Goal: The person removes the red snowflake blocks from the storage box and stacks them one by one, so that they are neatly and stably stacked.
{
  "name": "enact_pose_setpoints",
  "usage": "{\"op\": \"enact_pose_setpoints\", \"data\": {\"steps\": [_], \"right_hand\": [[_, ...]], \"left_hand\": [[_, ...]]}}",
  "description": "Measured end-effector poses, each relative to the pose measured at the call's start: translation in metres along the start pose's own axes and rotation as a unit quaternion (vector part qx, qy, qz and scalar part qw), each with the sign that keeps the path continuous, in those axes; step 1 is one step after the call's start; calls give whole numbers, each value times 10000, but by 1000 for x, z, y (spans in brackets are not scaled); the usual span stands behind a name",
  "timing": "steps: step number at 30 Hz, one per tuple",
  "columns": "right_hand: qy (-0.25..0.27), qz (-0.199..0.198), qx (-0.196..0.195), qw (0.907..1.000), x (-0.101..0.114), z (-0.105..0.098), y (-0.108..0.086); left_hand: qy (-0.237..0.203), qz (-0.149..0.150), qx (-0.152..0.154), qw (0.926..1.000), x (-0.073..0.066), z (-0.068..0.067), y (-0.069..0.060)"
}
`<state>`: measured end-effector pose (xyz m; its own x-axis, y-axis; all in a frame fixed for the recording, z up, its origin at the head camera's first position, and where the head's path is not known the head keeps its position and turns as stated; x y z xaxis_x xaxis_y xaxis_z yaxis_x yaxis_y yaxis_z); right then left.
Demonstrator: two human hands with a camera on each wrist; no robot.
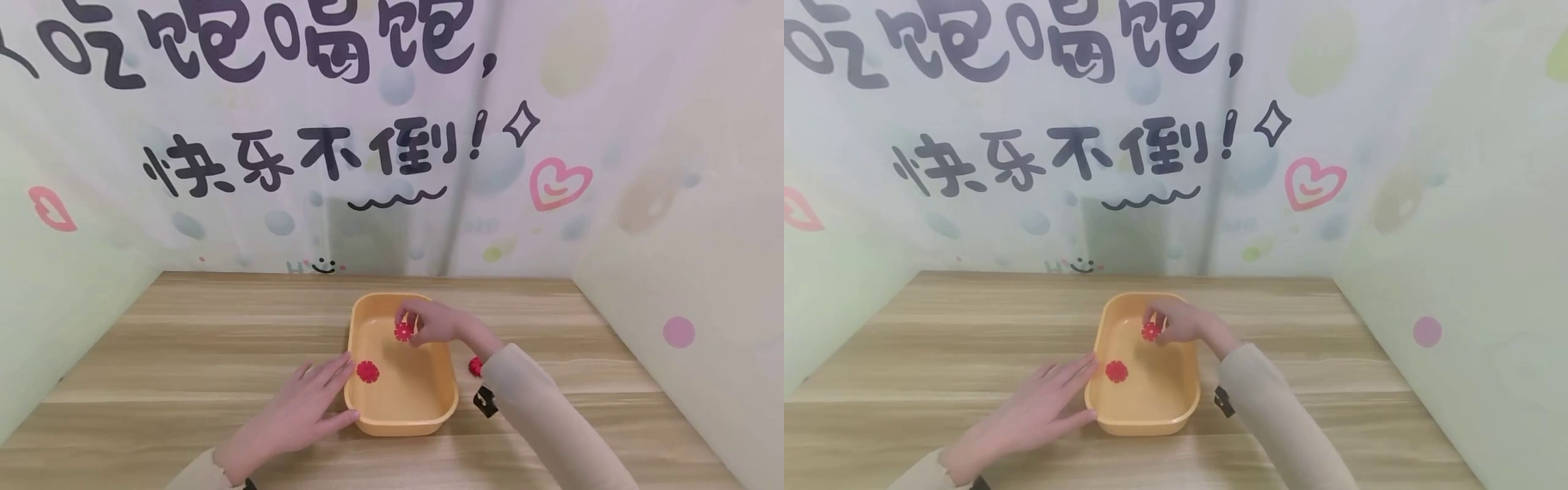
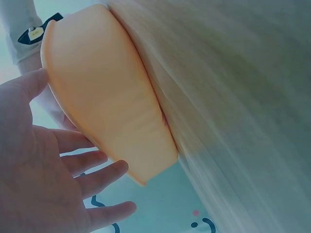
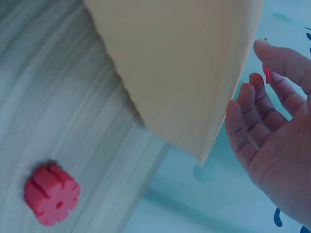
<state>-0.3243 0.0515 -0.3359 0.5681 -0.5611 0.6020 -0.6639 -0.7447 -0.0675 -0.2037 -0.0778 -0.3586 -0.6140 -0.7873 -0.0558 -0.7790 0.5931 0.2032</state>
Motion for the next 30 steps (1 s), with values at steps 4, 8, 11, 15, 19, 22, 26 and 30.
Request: {"op": "enact_pose_setpoints", "data": {"steps": [4,8,11,15,19,22,26,30], "right_hand": [[-61,-269,-133,9995,0,-1,-10],[41,-392,-351,9986,-2,-4,-21],[140,-437,-535,9975,-4,-7,-30],[212,-479,-816,9953,-5,-13,-44],[257,-507,-1034,9930,-10,-17,-57],[376,-497,-1140,9915,-17,-19,-67],[523,-424,-1266,9897,-26,-22,-80],[619,-359,-1361,9881,-36,-22,-93]], "left_hand": [[99,71,-98,9999,-1,0,0],[118,96,-154,9998,-2,-1,0],[142,96,-171,9997,-2,-1,0],[169,107,-203,9996,-2,-1,1],[149,102,-216,9996,-1,-1,1],[150,99,-219,9996,-1,-1,1],[149,109,-224,9996,-2,-1,0],[108,92,-199,9997,-2,-1,0]]}}
Point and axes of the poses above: each hand's wrist, its own y-axis towards the middle knuckle, its own z-axis out of the palm, x = y × z, the point moved 9 cm from there along y, towards the middle knuckle, and after that the axes turned 6 degrees about y, right-handed, at the moved point
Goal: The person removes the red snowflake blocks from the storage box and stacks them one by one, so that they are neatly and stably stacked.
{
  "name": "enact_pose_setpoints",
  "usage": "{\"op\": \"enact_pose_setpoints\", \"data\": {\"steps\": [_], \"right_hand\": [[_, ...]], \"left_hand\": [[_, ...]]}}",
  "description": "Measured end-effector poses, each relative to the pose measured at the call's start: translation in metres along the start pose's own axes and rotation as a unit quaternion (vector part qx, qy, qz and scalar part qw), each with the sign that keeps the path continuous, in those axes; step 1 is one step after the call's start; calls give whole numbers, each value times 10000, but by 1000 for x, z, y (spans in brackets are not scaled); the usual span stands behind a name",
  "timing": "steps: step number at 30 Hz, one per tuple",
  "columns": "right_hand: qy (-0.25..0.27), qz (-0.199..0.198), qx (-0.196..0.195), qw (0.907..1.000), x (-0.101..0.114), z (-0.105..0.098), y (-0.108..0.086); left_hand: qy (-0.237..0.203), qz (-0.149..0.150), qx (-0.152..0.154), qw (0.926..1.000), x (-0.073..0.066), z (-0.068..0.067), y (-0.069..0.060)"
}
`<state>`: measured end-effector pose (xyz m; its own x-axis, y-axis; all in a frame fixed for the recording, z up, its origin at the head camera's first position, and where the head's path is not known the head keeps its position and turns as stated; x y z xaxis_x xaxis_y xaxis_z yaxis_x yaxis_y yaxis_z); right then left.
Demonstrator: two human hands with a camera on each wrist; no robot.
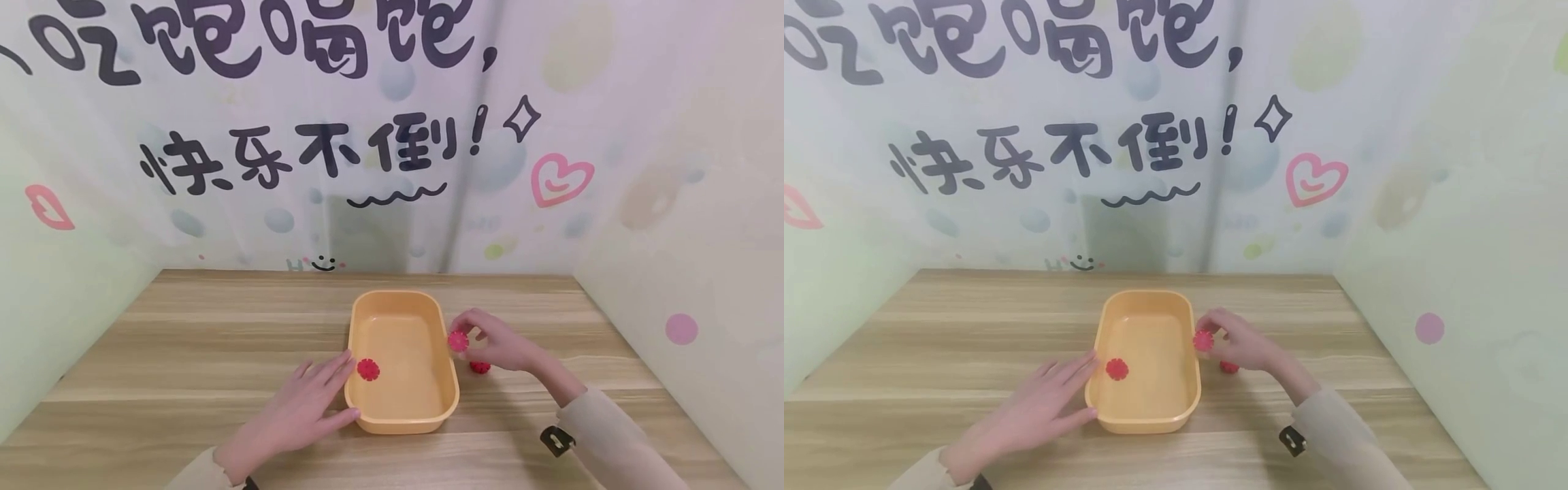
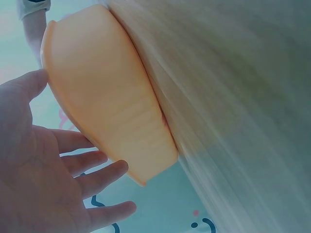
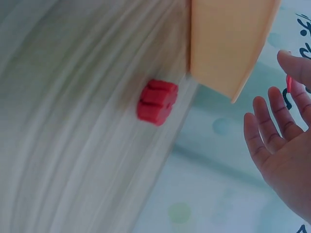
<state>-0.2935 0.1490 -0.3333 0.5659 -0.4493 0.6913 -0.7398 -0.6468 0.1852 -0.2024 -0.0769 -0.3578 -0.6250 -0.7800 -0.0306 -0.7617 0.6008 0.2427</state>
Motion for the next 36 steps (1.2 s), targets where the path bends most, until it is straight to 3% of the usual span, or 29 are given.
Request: {"op": "enact_pose_setpoints", "data": {"steps": [15,25,36], "right_hand": [[310,309,253,9987,-40,1,-34],[873,714,449,9926,-66,4,-38],[983,994,651,9880,-82,10,-36]], "left_hand": [[-58,-13,-22,10000,1,0,-1],[-15,-33,-14,10000,1,1,-1],[-6,-43,47,10000,2,2,-1]]}}
Point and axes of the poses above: each hand's wrist, its own y-axis towards the middle knuckle, its own z-axis out of the palm, x = y × z, the point moved 9 cm from there along y, towards the middle knuckle, and after that the axes turned 6 degrees about y, right-handed, at the moved point
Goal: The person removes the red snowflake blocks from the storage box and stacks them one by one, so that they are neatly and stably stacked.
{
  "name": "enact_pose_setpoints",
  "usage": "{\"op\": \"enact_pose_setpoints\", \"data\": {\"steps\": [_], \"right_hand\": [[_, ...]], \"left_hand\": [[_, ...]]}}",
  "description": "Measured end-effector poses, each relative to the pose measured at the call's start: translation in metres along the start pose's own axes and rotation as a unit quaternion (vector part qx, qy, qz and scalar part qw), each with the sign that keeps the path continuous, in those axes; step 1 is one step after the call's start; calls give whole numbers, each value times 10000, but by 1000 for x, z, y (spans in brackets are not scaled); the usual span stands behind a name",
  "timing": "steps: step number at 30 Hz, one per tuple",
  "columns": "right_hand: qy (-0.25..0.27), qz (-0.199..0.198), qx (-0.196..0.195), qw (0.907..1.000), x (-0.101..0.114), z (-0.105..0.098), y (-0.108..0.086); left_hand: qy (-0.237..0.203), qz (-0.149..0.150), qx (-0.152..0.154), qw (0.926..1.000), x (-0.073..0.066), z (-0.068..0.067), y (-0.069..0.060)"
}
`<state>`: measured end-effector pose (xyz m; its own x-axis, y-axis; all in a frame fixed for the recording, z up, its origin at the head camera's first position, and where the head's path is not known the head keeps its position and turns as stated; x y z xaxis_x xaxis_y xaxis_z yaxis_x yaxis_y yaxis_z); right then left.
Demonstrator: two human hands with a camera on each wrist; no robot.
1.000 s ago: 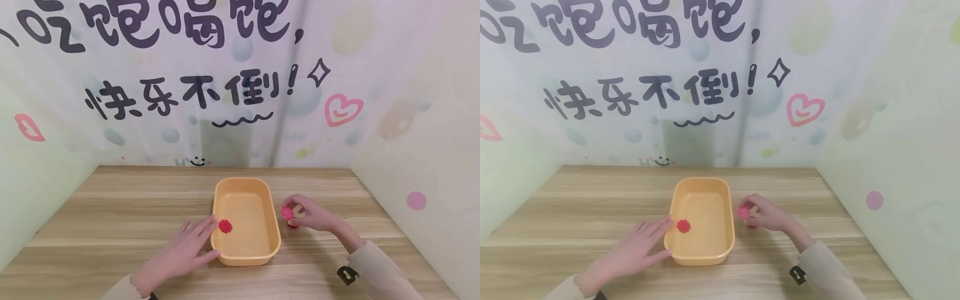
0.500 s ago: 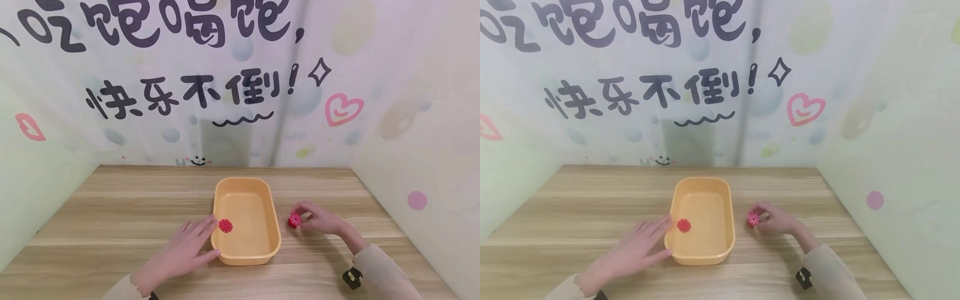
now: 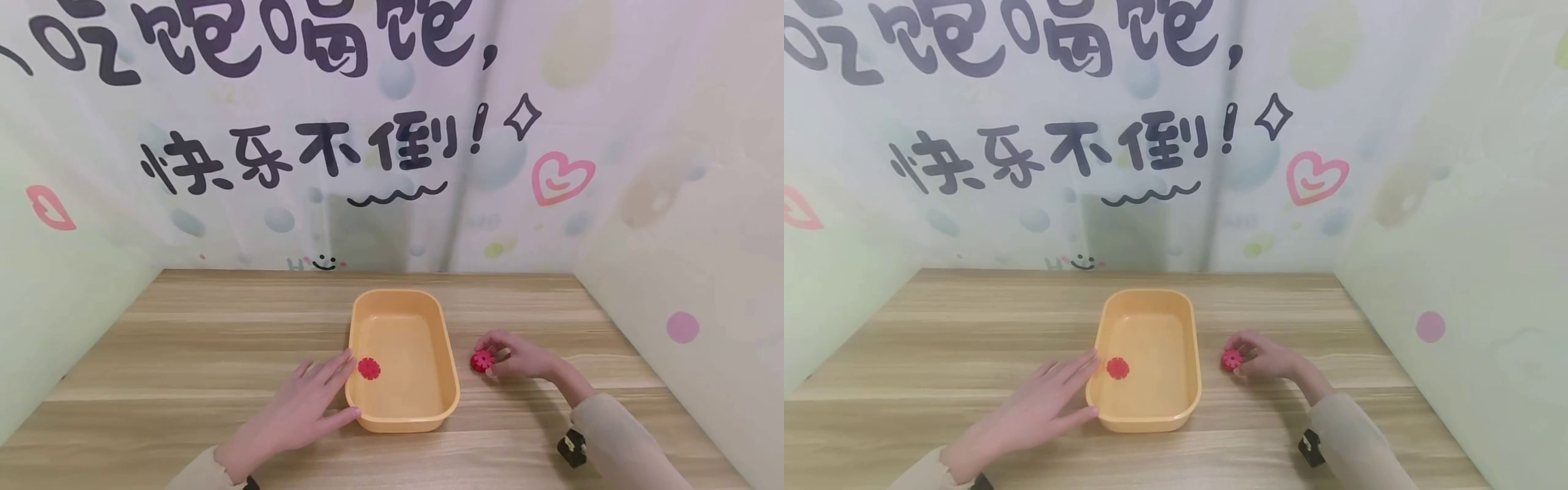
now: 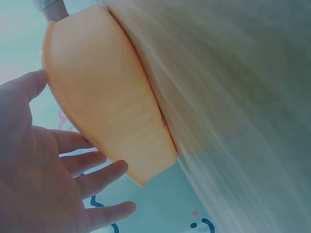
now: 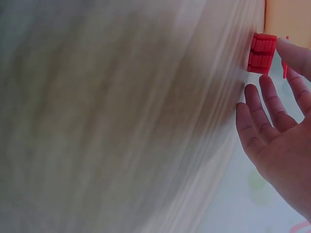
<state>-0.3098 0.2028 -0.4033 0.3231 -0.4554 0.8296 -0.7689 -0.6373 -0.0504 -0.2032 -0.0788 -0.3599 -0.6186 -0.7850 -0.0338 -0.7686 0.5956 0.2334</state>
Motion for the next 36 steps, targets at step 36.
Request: {"op": "enact_pose_setpoints", "data": {"steps": [36], "right_hand": [[45,32,248,9997,2,3,2]], "left_hand": [[15,40,-65,10000,-1,-1,0]]}}
Point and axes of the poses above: each hand's wrist, its own y-axis towards the middle knuckle, its own z-axis out of the palm, x = y × z, the point moved 9 cm from there along y, towards the middle knuckle, and after that the axes turned 6 degrees about y, right-handed, at the moved point
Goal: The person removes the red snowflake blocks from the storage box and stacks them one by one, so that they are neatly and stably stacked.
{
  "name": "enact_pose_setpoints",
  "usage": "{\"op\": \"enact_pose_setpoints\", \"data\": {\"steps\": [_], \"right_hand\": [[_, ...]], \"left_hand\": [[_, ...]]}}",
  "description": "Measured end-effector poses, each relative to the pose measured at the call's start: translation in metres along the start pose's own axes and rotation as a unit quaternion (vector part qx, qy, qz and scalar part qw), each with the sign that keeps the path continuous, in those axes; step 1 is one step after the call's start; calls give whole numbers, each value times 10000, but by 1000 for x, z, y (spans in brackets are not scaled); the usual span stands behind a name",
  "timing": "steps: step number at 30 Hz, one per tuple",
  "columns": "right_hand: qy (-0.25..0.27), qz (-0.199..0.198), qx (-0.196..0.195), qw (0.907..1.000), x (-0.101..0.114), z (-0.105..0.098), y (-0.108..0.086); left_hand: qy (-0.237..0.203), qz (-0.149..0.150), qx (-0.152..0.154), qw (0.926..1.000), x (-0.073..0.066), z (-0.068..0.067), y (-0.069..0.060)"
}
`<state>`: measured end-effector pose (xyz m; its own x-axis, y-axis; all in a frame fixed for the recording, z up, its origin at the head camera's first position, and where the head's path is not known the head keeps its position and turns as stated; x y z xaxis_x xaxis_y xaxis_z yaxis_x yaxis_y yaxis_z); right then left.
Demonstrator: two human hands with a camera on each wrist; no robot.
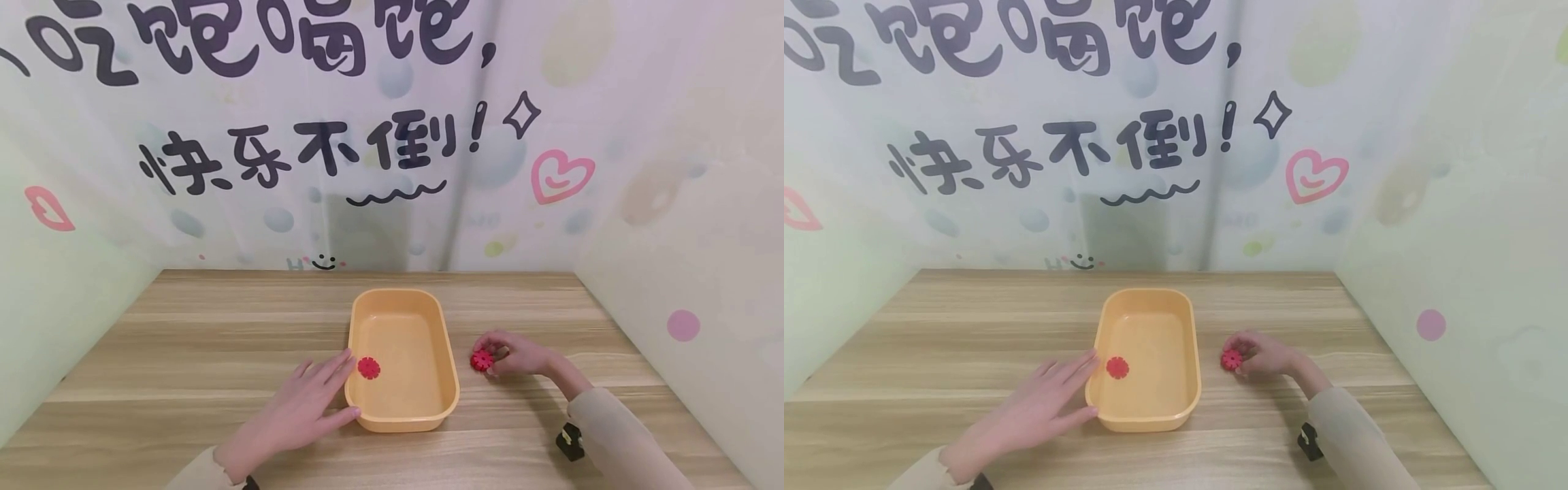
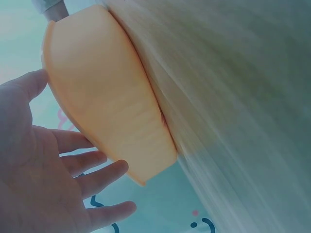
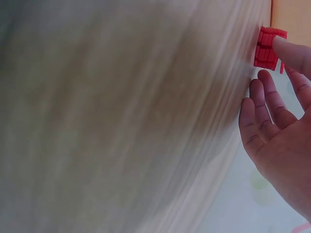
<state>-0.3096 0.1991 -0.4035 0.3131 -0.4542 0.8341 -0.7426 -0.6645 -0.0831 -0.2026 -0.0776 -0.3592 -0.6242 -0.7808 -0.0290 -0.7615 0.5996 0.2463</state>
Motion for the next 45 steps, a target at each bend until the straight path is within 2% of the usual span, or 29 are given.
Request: {"op": "enact_pose_setpoints", "data": {"steps": [12,19,27,36,45], "right_hand": [[25,94,16,10000,0,1,1],[61,-6,42,10000,2,1,0],[-5,276,17,9996,5,-8,0],[-578,-285,-160,9978,52,-19,18],[-859,-502,-24,9950,100,-15,46]], "left_hand": [[7,23,-49,10000,1,0,-1],[17,1,-24,10000,1,0,-1],[39,-9,20,10000,0,0,0],[-102,-144,49,9998,2,0,-1],[-164,-424,112,9989,6,2,-1]]}}
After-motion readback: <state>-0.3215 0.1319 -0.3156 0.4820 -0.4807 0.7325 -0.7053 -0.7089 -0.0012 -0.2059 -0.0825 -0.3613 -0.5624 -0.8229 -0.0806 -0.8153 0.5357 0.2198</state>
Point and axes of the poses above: each hand's wrist, its own y-axis towards the middle knuckle, its own z-axis out of the palm, x = y × z, the point moved 9 cm from there along y, towards the middle knuckle, and after that the axes turned 6 degrees about y, right-handed, at the moved point
